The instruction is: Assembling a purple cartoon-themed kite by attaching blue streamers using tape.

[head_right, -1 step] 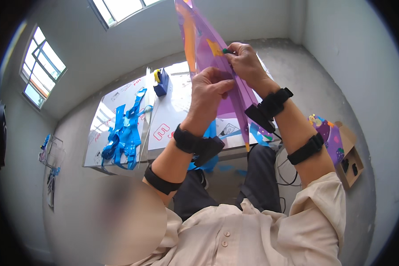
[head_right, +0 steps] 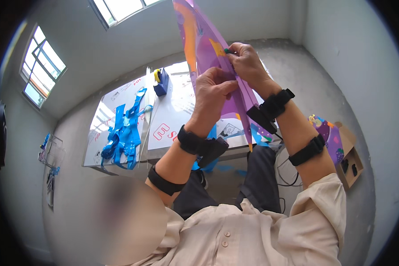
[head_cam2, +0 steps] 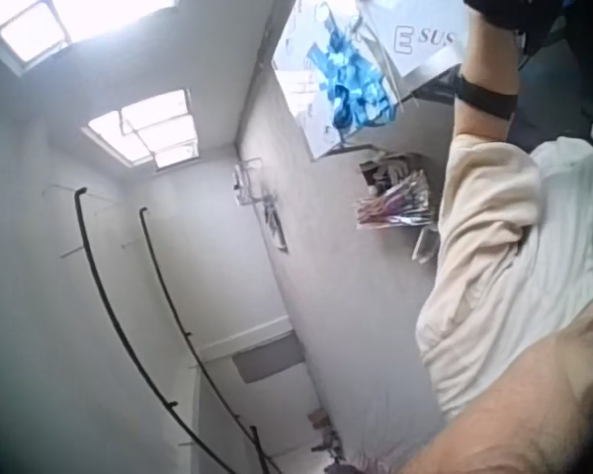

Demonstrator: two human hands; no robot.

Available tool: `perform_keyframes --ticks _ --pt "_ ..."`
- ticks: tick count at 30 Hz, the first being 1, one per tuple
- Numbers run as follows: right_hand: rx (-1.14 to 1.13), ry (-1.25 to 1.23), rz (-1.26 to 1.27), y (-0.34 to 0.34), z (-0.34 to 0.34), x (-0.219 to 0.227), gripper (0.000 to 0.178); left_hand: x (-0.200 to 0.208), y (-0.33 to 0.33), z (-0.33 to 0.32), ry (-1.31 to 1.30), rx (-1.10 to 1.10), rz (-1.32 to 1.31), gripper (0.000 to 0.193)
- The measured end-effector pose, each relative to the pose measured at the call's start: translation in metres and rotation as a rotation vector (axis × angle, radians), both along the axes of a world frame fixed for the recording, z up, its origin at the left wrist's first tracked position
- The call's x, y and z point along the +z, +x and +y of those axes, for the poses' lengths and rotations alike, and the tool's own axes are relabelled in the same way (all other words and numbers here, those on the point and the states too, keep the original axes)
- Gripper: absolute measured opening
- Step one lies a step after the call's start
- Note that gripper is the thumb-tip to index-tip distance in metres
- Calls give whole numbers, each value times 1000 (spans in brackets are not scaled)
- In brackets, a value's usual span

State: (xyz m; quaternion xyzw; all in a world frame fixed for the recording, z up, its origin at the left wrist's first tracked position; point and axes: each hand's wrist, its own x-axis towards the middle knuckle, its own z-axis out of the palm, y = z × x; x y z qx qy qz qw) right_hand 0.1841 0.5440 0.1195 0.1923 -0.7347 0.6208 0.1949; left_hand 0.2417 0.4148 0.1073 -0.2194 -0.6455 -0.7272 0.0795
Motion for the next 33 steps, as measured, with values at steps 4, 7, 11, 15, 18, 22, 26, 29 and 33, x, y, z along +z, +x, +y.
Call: perform_keyframes --ticks 4,7,11,15,18,22,26,29,33 --pt "172 -165 -145 13 6 2 14 -10 -2 12 -58 95 77 11" --pt "236 -301 -273 16 19 0 13 -16 0 22 -41 108 114 11" --pt "325 -382 -375 29 21 15 15 -23 -3 27 -79 161 180 11" --pt "211 -15 -116 25 22 10 19 -31 -11 37 9 98 169 17" --pt "190 13 -143 26 22 11 22 -33 -11 40 -73 129 191 18" --pt "224 -49 -231 32 15 14 19 -36 -13 34 -67 105 186 19" --pt "259 -242 -311 30 14 6 18 -31 -7 23 5 14 90 21" --pt "246 -302 -309 26 14 2 15 -30 -4 16 334 -209 -111 23" --pt "203 -273 -340 22 18 -3 16 -34 -1 1 519 -320 -242 26"
